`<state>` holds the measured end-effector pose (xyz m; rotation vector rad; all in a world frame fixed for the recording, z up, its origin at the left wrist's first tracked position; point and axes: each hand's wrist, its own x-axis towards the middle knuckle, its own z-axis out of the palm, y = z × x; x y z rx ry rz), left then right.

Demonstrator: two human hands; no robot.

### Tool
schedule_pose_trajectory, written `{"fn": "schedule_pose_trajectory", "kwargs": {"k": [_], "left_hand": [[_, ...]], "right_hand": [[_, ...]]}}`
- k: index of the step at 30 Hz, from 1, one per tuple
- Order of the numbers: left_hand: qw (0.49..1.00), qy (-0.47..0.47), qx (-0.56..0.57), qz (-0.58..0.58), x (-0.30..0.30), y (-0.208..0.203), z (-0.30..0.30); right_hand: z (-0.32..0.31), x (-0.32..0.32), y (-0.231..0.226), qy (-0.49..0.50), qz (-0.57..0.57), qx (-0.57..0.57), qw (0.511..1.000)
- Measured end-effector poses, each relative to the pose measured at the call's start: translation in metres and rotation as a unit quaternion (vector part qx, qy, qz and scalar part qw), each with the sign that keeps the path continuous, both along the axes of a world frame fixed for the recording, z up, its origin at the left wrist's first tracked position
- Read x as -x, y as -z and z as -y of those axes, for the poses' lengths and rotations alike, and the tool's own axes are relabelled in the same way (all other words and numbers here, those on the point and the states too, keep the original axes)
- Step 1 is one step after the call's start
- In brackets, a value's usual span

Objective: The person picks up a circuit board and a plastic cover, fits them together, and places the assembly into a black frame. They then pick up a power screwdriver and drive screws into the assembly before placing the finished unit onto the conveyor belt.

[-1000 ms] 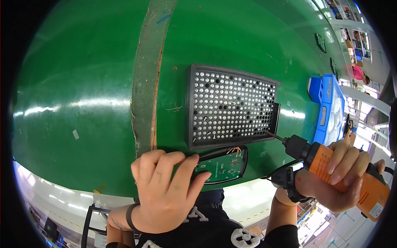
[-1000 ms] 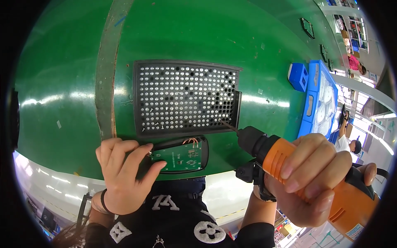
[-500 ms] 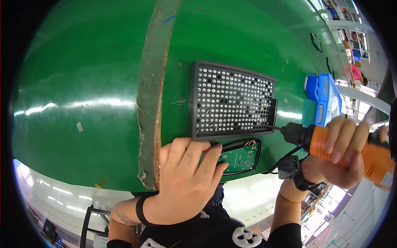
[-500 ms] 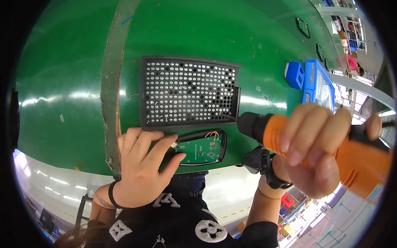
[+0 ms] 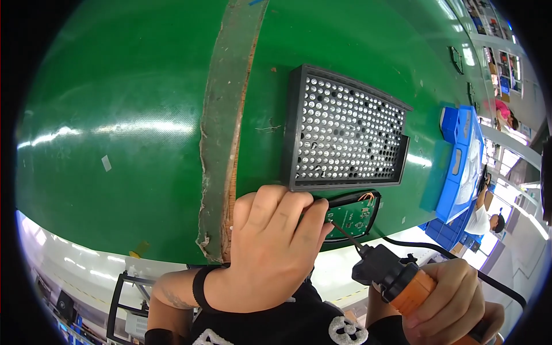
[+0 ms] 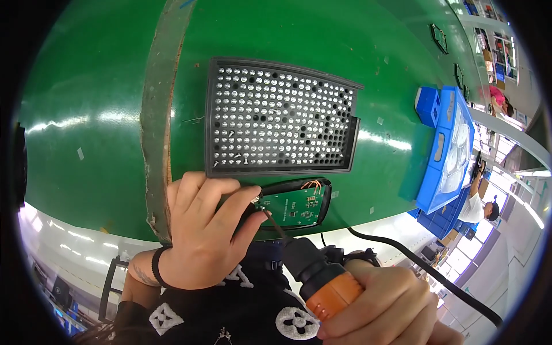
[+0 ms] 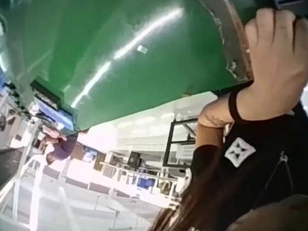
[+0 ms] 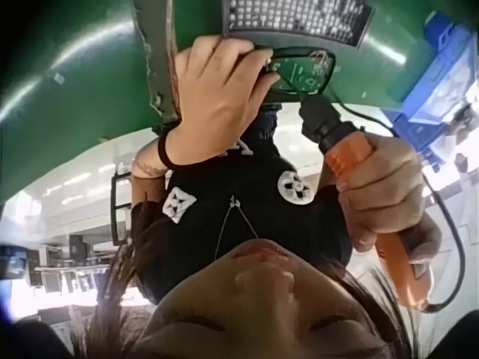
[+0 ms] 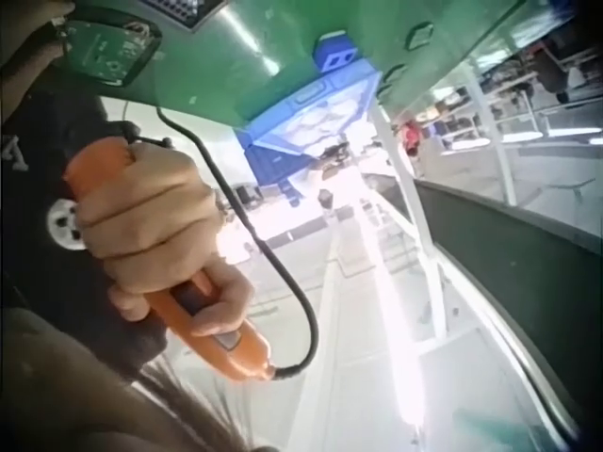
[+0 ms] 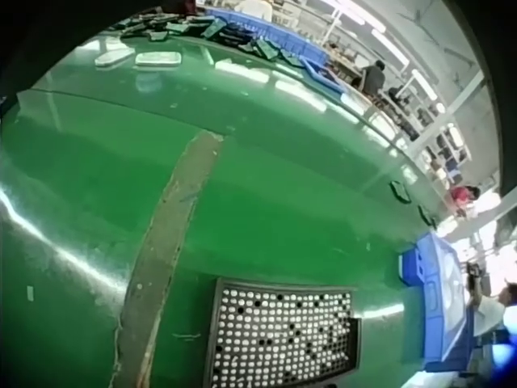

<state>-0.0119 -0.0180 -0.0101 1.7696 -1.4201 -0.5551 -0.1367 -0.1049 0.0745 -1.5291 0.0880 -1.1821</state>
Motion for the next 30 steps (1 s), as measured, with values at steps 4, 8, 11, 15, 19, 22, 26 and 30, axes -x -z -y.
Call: {"fn": "schedule_pose_trajectory", "kwargs": {"k": [4, 8, 11, 15, 19, 22, 26, 30], "left_hand": [[1.000, -0.003, 0.007, 0.000, 0.001, 0.000, -0.001], [1.000, -0.004, 0.008, -0.002, 0.000, 0.001, -0.002], [1.000, -0.004, 0.008, -0.004, 0.000, 0.001, -0.003], [1.000, -0.004, 0.007, -0.007, 0.000, 0.001, -0.002], [1.000, -0.002, 0.009, -0.012, 0.000, -0.001, 0.000], [1.000, -0.004, 0.015, 0.007, -0.006, 0.001, -0.001], [1.000, -0.007, 0.025, -0.010, -0.005, -0.002, 0.001], [0.999, 0.001, 0.030, -0.022, -0.002, 0.002, -0.005]], "right_hand": [[0.001, -0.003, 0.002, 0.004, -0.022, 0.003, 1.000], [0.003, -0.002, 0.002, -0.013, -0.050, 0.002, 0.999], [0.004, -0.003, 0.002, -0.019, -0.058, 0.004, 0.998], [0.004, -0.004, 0.002, -0.016, -0.057, 0.005, 0.998], [0.005, -0.005, -0.001, -0.018, -0.059, 0.008, 0.998], [0.006, -0.010, 0.004, -0.029, -0.038, 0.018, 0.999], [0.007, -0.012, -0.004, -0.060, -0.074, 0.042, 0.995], [0.005, -0.009, -0.003, -0.073, -0.096, 0.033, 0.992]]}}
